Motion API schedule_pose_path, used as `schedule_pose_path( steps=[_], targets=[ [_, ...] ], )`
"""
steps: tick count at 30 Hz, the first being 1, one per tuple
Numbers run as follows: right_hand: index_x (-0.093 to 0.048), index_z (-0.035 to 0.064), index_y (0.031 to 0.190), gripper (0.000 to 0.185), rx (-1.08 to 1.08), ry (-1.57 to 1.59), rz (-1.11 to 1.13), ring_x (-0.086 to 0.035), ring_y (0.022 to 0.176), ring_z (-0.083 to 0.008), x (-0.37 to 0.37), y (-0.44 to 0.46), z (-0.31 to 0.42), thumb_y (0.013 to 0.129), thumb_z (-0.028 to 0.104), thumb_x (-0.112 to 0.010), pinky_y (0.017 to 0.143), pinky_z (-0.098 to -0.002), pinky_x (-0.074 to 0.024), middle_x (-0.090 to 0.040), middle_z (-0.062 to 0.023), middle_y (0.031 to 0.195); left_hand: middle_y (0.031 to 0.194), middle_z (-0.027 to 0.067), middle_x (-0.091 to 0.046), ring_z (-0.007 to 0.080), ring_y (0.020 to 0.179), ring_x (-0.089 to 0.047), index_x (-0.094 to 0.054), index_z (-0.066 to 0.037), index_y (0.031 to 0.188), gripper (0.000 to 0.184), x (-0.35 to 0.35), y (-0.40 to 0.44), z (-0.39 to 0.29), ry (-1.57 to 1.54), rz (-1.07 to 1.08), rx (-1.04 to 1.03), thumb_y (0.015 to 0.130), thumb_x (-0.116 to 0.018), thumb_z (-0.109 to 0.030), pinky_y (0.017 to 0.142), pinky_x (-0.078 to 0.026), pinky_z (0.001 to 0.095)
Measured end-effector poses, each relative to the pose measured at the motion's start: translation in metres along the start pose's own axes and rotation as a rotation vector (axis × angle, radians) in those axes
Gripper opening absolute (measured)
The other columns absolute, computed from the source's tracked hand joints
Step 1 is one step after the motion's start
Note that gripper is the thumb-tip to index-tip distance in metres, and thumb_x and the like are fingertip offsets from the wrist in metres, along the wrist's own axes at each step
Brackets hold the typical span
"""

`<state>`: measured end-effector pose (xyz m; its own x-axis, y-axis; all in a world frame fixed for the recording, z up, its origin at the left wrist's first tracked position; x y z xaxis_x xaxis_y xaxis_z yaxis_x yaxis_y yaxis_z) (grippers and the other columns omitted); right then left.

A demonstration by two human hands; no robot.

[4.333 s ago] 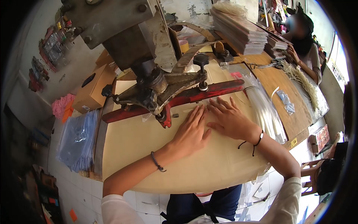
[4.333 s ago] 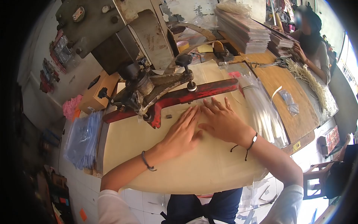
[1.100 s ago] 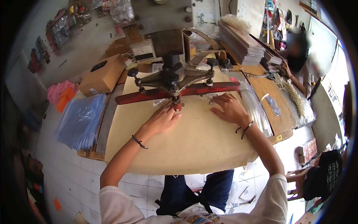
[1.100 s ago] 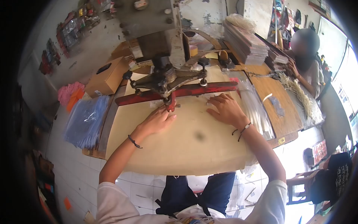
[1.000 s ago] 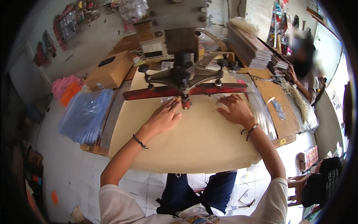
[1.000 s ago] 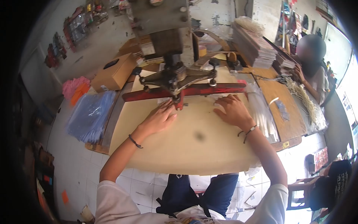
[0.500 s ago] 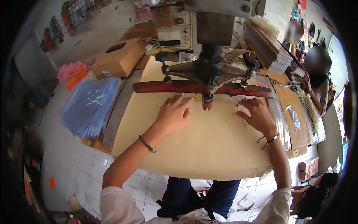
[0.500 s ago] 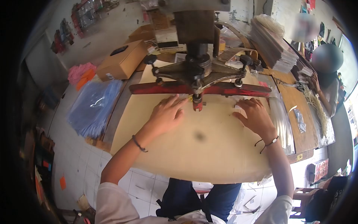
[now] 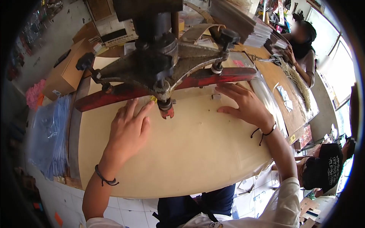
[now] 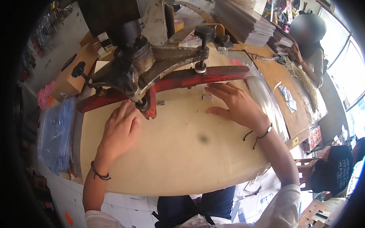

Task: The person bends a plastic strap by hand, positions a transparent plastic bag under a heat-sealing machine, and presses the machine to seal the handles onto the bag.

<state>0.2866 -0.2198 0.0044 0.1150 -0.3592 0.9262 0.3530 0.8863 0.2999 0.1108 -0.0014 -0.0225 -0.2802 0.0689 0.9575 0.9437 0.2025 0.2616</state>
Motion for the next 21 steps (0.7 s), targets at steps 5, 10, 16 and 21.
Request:
schedule_pose_path(
  steps=[5, 10, 16, 21],
  targets=[
    [-0.060, 0.0074, 0.137, 0.056, 0.009, -0.052, 0.017, -0.060, 0.111, -0.0324, -0.005, 0.001, 0.004, 0.091, 0.036, -0.074, 0.101, -0.0427, -0.0477, -0.067, -0.0134, 0.128, 0.145, 0.0238, -0.048, 0.0421, 0.129, -0.052, -0.058, -0.002, 0.125, 0.032, 0.001, 0.002, -0.001, -0.018, -0.034, -0.027, 0.095, -0.056, -0.015, 0.106, -0.045, 0.0500],
    [-0.065, 0.0051, 0.129, 0.050, -0.061, -0.055, 0.064, -0.058, 0.111, -0.0301, -0.005, 0.004, 0.006, 0.095, 0.041, -0.067, 0.102, -0.0409, -0.0468, -0.069, -0.0115, 0.122, 0.145, 0.0235, -0.049, 0.0418, 0.131, -0.051, -0.057, -0.001, 0.128, 0.035, 0.003, 0.003, -0.003, -0.024, -0.052, -0.014, 0.096, -0.055, -0.016, 0.108, -0.043, 0.0496],
    [-0.068, 0.0049, 0.123, 0.052, -0.019, -0.091, -0.009, -0.059, 0.116, -0.0312, -0.004, 0.003, 0.012, 0.091, 0.047, -0.070, 0.101, -0.0412, -0.0491, -0.069, -0.0117, 0.122, 0.145, 0.0233, -0.049, 0.0417, 0.135, -0.047, -0.055, -0.002, 0.133, 0.040, 0.001, 0.001, 0.001, -0.082, -0.043, 0.025, 0.096, -0.055, -0.017, 0.112, -0.040, 0.0495],
    [-0.070, 0.0050, 0.121, 0.055, -0.140, -0.095, 0.009, -0.061, 0.117, -0.0337, -0.007, 0.003, 0.009, 0.088, 0.050, -0.072, 0.099, -0.0427, -0.0513, -0.068, -0.0156, 0.123, 0.141, 0.0248, -0.050, 0.0425, 0.133, -0.046, -0.055, 0.003, 0.128, 0.038, 0.002, 0.001, -0.001, 0.004, -0.148, -0.064, 0.095, -0.057, -0.016, 0.113, -0.038, 0.0485]
  ],
)
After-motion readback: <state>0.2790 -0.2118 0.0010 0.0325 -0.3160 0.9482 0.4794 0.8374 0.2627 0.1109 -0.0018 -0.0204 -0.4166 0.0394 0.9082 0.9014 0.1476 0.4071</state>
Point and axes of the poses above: each hand's wrist, its own y-axis towards the middle knuckle, its own x-axis out of the back of the hand, z = x × y, the point moved 9 cm from there along y, towards the middle knuckle
